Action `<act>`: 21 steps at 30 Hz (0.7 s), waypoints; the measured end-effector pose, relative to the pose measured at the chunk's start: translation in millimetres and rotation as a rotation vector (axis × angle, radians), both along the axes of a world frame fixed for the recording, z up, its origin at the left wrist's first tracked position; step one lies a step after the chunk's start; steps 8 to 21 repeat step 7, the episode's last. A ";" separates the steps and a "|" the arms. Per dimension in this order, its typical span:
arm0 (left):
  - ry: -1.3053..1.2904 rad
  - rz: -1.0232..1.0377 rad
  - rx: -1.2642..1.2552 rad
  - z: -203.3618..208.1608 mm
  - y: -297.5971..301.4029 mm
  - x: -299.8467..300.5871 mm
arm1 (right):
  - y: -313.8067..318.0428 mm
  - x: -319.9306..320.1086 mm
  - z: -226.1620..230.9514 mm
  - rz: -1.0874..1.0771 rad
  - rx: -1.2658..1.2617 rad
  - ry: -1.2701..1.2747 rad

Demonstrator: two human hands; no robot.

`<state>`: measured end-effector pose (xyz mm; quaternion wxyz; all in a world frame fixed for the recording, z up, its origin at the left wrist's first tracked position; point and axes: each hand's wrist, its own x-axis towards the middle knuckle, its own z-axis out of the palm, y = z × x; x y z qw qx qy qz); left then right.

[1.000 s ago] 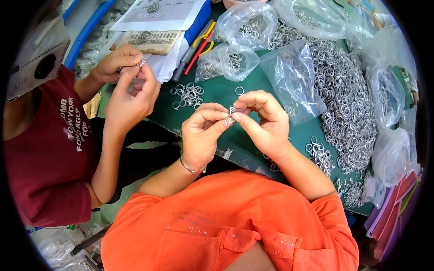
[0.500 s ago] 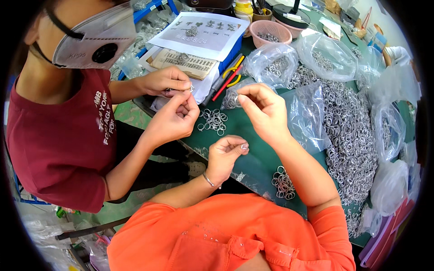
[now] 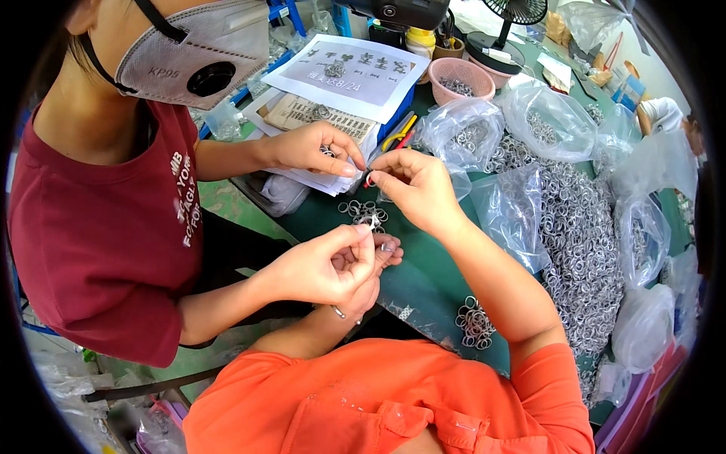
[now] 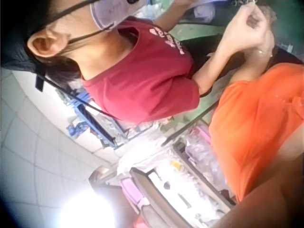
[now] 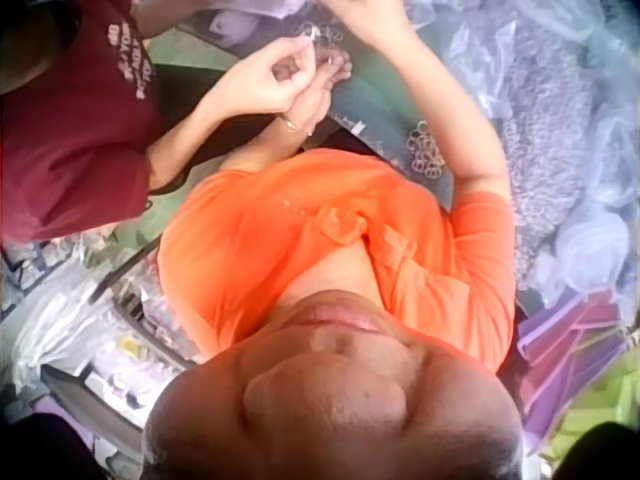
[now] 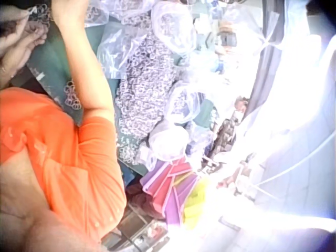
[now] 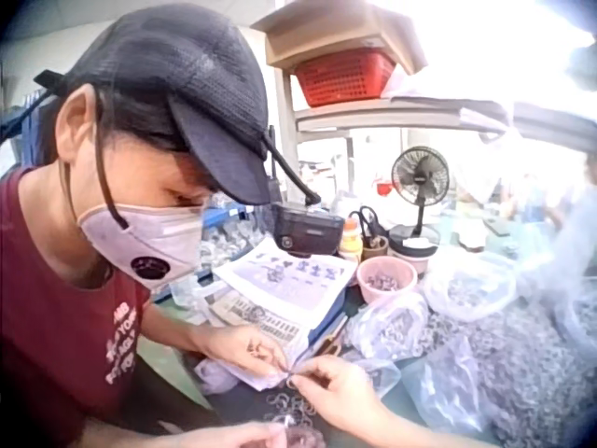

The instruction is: The person picks up and connects small silver metal rings and hooks by hand at a workstation.

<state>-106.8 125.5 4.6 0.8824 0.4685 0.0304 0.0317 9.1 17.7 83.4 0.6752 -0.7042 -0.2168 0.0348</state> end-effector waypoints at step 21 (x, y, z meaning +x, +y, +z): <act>0.508 -0.068 -0.211 -79.2 22.0 11.2 | 9.7 -1.9 11.2 0.093 -0.002 0.076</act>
